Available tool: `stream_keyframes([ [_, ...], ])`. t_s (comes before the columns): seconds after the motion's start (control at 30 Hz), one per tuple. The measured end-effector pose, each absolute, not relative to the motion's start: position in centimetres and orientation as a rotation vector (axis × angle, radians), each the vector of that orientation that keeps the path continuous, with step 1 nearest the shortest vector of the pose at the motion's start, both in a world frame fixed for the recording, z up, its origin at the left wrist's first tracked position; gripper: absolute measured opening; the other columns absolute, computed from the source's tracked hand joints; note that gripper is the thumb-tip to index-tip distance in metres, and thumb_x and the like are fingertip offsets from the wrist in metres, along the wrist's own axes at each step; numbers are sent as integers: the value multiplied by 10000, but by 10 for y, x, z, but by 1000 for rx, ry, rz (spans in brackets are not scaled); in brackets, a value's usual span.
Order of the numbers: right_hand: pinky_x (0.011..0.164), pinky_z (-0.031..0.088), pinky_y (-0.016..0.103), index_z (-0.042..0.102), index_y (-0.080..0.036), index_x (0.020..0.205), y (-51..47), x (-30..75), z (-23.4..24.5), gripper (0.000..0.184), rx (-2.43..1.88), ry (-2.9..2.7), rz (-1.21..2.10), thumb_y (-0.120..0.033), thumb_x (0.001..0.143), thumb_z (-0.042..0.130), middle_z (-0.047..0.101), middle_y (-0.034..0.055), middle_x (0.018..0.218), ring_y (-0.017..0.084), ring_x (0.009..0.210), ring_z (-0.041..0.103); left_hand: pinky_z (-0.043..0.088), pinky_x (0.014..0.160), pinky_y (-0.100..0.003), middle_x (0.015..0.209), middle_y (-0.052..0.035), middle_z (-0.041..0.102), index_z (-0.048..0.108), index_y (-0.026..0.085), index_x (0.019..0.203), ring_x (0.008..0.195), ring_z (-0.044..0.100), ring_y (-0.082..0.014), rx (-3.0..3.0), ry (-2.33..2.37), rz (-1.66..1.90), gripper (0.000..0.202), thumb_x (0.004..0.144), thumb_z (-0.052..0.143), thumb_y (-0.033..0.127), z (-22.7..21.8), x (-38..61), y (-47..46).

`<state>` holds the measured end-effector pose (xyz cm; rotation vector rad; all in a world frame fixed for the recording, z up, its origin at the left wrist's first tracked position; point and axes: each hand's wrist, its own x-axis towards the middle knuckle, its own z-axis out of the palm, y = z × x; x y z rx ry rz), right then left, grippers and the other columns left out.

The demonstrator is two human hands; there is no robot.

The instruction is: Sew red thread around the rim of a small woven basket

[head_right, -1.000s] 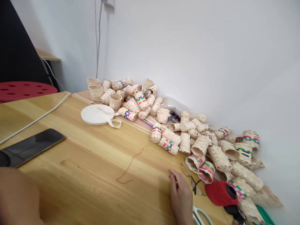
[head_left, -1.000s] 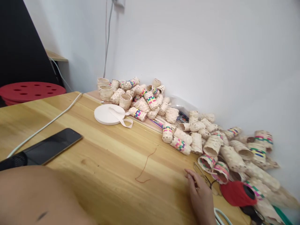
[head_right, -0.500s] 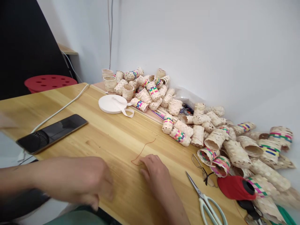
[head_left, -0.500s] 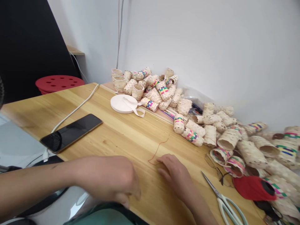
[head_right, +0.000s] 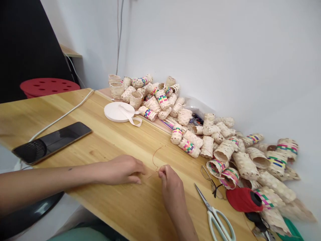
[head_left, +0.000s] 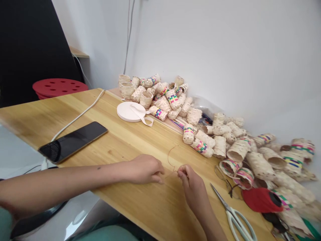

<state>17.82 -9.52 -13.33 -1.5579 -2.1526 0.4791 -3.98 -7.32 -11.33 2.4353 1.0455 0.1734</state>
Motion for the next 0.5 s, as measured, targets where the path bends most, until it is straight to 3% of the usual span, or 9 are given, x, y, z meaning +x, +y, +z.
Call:
stream_keyframes([
  [0.1, 555, 357, 239, 527, -212, 768, -95, 182, -124, 174, -1560, -2025, 641, -315, 886, 449, 549, -26, 653, 154, 594, 507, 423, 694, -242, 1006, -36, 673, 676, 222, 973, 908, 619, -212, 2449, 1082, 175, 288, 801, 643, 449, -120, -15, -61],
  [0.2, 572, 379, 242, 577, -207, 812, -93, 186, -119, 200, -1547, -1934, 712, -366, 876, 474, 595, -10, 711, 154, 613, 525, 381, 598, -244, 885, -33, 679, 694, 214, 818, 805, 617, -208, 2411, 1114, 180, 295, 772, 636, 500, -127, 7, -52],
  [0.3, 586, 413, 258, 608, -198, 900, -94, 190, -117, 238, -1543, -1834, 742, -411, 859, 509, 628, 9, 745, 161, 620, 548, 310, 525, -243, 744, -12, 676, 706, 234, 770, 693, 598, -184, 2349, 1114, 222, 229, 804, 596, 433, -132, 22, -46],
  [0.5, 616, 519, 317, 586, -251, 977, -134, 229, -108, 230, -1446, -1485, 566, -431, 834, 582, 621, 19, 736, 189, 679, 622, 266, 498, -238, 640, -6, 656, 675, 203, 631, 584, 542, -142, 2297, 1114, 248, 302, 826, 576, 411, -139, 28, -37],
])
